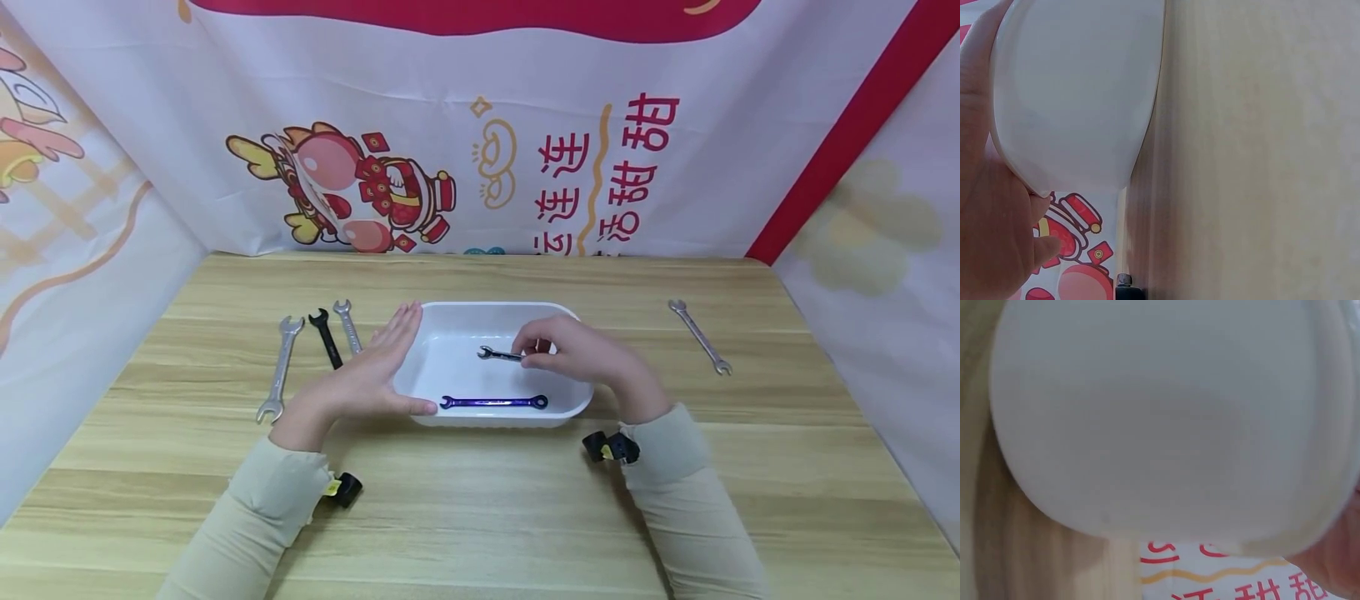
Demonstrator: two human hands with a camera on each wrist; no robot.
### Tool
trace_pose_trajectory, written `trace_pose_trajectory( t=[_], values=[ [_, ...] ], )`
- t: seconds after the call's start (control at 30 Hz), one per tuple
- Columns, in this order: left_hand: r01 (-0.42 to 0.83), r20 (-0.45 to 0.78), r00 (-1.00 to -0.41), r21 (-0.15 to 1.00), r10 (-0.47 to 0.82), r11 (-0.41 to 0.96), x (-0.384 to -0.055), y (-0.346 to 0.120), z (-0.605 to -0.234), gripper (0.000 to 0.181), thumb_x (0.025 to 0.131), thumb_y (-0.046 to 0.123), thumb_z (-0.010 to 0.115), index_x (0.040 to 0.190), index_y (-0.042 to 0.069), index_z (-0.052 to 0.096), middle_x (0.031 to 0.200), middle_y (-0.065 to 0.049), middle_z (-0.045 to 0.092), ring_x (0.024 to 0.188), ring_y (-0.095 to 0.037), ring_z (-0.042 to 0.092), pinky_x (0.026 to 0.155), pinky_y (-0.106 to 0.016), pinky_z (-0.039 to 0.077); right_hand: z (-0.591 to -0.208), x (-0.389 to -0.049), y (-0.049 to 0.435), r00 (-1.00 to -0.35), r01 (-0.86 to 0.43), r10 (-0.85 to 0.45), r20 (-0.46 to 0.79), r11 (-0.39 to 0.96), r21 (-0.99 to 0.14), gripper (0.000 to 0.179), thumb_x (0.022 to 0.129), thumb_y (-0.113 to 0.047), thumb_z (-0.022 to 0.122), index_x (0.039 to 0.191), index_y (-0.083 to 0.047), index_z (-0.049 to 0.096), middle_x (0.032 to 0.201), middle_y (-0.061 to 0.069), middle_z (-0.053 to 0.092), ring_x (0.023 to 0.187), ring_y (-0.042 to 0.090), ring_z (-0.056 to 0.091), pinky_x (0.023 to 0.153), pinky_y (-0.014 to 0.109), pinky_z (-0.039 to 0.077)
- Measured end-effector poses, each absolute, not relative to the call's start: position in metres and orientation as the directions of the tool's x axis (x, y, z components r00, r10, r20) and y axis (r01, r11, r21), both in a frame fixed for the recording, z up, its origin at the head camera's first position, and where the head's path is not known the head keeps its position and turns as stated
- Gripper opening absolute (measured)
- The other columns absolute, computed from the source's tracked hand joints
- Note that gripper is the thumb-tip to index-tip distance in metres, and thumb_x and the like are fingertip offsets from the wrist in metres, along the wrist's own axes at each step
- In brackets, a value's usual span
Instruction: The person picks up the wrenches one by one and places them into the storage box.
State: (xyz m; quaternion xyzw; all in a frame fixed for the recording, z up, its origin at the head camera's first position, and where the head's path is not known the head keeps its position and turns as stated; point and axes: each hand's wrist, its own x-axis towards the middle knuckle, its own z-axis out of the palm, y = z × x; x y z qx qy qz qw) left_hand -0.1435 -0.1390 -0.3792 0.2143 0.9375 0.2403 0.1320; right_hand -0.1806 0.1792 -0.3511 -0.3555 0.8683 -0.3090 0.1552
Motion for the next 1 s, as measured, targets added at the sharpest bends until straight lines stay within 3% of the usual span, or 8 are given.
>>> trace_pose_trajectory(
  t=[0.57,1.0],
  values=[
    [0.315,-0.165,-0.876,0.517,0.454,0.796,-0.142,-0.14,-0.378,0.133,0.072,0.072,0.073,0.158,0.022,-0.015,0.164,0.009,-0.022,0.154,-0.012,-0.018,0.126,-0.049,0.001,-0.366,-0.181,0.163,-0.632,-0.524,-0.766,-0.115,0.533,-0.664,0.016,0.094,-0.013,0.067,0.109,-0.018,0.072,0.101,-0.005,0.072,0.095,0.008,0.065,0.091,0.031,0.055],
    [0.313,-0.168,-0.875,0.52,0.455,0.795,-0.143,-0.139,-0.377,0.134,0.071,0.072,0.073,0.158,0.022,-0.016,0.163,0.009,-0.023,0.153,-0.013,-0.019,0.126,-0.048,0.001,-0.369,-0.179,0.158,-0.653,-0.484,-0.732,-0.193,0.6,-0.637,0.012,0.093,-0.015,0.069,0.102,-0.021,0.073,0.089,-0.009,0.069,0.085,0.01,0.062,0.083,0.03,0.053]
  ],
)
